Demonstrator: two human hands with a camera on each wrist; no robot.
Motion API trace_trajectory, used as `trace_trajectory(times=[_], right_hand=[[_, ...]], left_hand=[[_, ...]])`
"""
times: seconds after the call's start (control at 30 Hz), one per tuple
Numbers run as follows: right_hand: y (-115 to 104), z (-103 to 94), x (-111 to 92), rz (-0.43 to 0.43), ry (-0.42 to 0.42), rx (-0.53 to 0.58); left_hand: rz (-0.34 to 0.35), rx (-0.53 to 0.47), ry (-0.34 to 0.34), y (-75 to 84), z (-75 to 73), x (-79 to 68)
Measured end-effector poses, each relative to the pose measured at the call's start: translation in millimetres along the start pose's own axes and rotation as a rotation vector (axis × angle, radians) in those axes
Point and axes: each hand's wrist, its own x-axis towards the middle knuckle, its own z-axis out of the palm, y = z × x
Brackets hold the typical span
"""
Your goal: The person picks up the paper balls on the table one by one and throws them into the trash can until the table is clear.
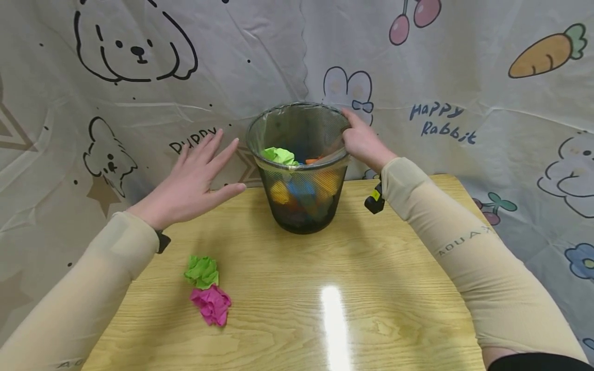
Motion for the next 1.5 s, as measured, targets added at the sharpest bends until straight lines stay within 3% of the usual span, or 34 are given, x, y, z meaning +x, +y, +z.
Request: trace_trajectory(times=[0.3, 0.6, 0.73, 0.93, 1.17, 1.33, 1.5], right_hand=[[-2, 0.3, -2, -0.006, -0.006, 0.002], [0, 0.1, 0, -0.005, 0.002, -0.004], [0, 0.1, 0, -0.015, 0.003, -0.005], [0, 0.0, 0, -0.014, -0.003, -0.001], [0, 0.4, 0, -0.013, -0.005, -0.003], [-1, 0.6, 0, -0.013, 0.003, -0.009], [-1, 0.7, 0, -0.008, 0.006, -0.014]], left_hand=[[-0.071, 0.007, -0.075, -13.3, 14.4, -36.3], [-0.143, -0.035, -0.164, -24.7, 36.1, -60.3], [-0.159, -0.084, -0.206, -31.3, 53.7, -71.7], [-0.211, -0.178, -0.28, -42.7, 91.7, -90.1], [-0.263, -0.212, -0.337, -47.8, 121.8, -98.8], [-0.301, -0.245, -0.39, -43.9, 131.9, -100.1], [-0.315, -0.248, -0.393, -39.1, 137.6, -99.9]])
